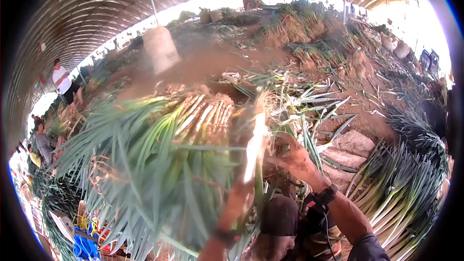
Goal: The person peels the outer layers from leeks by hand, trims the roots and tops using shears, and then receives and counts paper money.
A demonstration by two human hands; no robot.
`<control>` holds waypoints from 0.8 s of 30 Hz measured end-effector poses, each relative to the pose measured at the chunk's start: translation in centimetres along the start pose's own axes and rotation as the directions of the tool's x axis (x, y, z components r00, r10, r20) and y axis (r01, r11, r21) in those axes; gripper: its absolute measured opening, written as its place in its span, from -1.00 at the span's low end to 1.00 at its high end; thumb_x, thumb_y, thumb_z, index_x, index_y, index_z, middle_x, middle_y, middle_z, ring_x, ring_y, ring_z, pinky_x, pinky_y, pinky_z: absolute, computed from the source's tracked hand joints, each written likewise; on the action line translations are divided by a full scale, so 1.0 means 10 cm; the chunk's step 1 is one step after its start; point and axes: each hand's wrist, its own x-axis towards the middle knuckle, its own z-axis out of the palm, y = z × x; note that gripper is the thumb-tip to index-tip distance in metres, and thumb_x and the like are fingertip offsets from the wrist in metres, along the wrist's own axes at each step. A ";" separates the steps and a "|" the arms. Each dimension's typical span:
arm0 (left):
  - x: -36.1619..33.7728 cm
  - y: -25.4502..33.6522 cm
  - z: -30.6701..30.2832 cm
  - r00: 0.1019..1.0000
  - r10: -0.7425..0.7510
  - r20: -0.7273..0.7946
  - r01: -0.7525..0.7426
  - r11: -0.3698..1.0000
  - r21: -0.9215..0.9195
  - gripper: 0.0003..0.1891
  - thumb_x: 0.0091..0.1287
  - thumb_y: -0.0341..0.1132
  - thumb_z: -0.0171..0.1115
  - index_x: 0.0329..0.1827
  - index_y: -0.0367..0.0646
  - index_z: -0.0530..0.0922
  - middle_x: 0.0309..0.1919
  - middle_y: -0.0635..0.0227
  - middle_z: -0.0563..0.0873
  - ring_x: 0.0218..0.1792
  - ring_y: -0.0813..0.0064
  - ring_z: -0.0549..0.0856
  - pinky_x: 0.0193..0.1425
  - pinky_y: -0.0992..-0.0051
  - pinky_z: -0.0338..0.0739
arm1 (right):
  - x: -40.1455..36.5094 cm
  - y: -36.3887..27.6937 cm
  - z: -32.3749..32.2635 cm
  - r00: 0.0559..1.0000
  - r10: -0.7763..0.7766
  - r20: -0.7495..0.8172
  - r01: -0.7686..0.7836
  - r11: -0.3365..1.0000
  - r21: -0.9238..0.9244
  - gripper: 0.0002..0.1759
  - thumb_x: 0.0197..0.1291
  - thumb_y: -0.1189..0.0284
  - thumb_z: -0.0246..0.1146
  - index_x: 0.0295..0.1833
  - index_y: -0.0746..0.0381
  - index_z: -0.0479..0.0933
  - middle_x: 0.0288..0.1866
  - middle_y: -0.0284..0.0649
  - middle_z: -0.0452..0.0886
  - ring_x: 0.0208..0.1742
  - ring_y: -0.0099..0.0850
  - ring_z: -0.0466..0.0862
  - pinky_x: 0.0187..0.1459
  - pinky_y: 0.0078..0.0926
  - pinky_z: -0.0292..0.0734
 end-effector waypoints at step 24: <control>-1.20 0.15 1.11 0.958 -0.270 0.093 0.272 0.962 -0.004 -0.61 0.43 -0.04 0.21 -0.06 -0.26 0.52 -0.60 0.37 0.42 -0.67 0.53 0.39 -0.61 0.45 0.36 | 1.15 0.10 -0.04 0.971 -0.134 -0.197 0.118 0.989 -0.088 -0.82 0.23 0.63 0.11 -0.34 0.29 0.62 -0.59 -0.24 0.51 -0.55 -0.34 0.51 -0.49 -0.34 0.47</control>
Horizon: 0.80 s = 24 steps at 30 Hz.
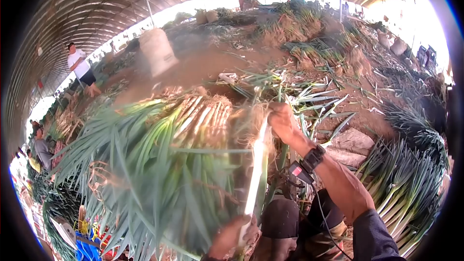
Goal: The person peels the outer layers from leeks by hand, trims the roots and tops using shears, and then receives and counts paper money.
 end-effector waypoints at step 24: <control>-0.54 -0.14 -0.24 0.982 0.067 -0.176 -0.051 0.994 0.097 -0.66 0.48 -0.07 0.24 -0.34 -0.15 0.62 -0.64 0.33 0.58 -0.68 0.40 0.56 -0.61 0.42 0.45 | -0.39 -0.31 -0.02 0.631 0.101 0.769 -0.296 0.948 0.119 0.01 0.25 0.55 0.34 0.68 -0.11 -0.06 0.69 -0.14 0.07 0.33 -0.25 0.58 0.36 -0.26 0.56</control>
